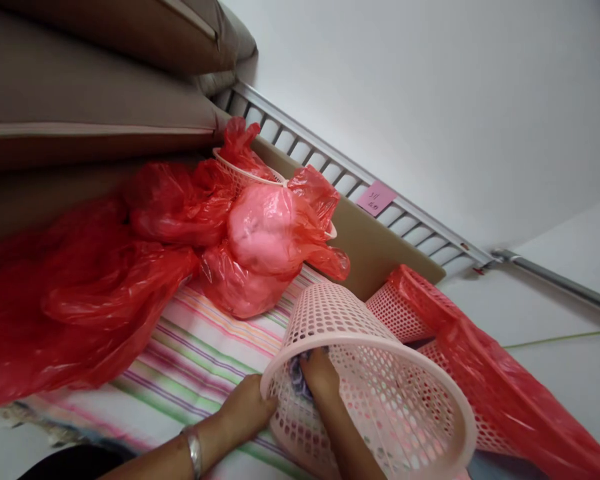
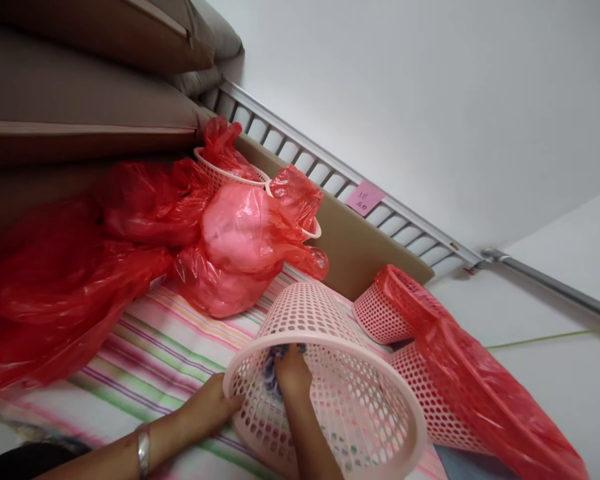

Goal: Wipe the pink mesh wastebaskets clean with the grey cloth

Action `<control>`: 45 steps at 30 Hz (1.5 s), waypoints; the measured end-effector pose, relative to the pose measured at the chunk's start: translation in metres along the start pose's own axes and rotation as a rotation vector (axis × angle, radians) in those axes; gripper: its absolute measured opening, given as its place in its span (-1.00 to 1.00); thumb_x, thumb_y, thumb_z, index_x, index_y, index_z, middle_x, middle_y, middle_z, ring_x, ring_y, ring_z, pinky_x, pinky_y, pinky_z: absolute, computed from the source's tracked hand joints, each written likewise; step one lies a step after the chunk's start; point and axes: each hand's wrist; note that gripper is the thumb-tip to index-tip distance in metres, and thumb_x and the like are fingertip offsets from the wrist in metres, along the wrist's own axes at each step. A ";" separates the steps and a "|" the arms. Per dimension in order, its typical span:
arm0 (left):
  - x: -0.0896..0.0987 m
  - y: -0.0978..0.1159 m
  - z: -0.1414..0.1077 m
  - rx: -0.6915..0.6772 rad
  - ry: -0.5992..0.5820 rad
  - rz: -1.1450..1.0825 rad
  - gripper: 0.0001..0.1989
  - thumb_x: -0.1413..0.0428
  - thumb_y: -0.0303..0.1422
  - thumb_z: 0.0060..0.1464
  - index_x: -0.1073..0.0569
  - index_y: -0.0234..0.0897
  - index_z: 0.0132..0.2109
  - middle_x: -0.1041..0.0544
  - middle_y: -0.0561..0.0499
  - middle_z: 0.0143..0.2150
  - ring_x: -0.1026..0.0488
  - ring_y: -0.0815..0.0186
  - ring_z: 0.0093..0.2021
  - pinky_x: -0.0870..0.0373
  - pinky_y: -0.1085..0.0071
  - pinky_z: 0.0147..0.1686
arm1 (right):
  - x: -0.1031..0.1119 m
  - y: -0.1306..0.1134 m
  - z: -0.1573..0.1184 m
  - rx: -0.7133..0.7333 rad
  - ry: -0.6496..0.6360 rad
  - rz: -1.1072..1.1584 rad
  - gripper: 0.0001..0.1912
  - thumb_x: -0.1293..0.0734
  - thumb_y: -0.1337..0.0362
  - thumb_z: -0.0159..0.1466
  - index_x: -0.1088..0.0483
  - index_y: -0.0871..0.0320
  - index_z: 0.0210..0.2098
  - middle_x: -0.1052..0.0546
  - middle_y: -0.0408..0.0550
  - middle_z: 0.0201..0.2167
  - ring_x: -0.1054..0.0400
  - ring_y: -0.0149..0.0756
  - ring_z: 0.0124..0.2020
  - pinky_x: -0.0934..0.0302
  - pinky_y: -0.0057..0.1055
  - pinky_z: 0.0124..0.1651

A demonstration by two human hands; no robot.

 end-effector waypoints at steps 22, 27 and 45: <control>0.006 0.004 0.010 -0.082 0.113 0.112 -0.70 0.06 -0.45 -0.07 -0.54 -0.38 -0.27 -0.58 -0.06 -0.35 -0.50 0.23 -0.33 -0.33 0.47 -0.35 | 0.002 0.000 0.011 -0.014 -0.017 0.077 -0.52 -0.12 0.15 0.23 -0.19 0.17 0.11 -0.45 0.12 -0.03 -0.34 -0.06 -0.01 -0.20 -0.19 -0.04; 0.011 0.010 0.012 -0.047 0.130 0.145 -0.71 0.07 -0.40 -0.03 -0.53 -0.39 -0.33 -0.55 -0.08 -0.41 -0.47 0.23 -0.38 -0.30 0.46 -0.42 | 0.002 -0.001 0.048 -0.045 0.008 0.073 -0.56 -0.01 0.18 0.30 -0.28 0.13 0.07 -0.33 0.07 0.12 -0.17 -0.11 0.15 -0.11 -0.25 0.07; 0.001 -0.004 0.003 -0.066 0.034 0.077 -0.67 0.05 -0.49 -0.13 -0.54 -0.34 -0.24 -0.59 -0.01 -0.28 -0.49 0.23 -0.26 -0.35 0.46 -0.26 | -0.007 0.004 -0.042 0.006 -0.048 0.031 -0.44 -0.12 0.23 0.19 -0.08 0.28 0.17 -0.43 0.18 -0.02 -0.38 -0.10 -0.06 -0.22 -0.25 -0.07</control>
Point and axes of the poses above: each hand's wrist, its own z-axis towards the middle knuckle, its own x-axis out of the back of the hand, y = z × x
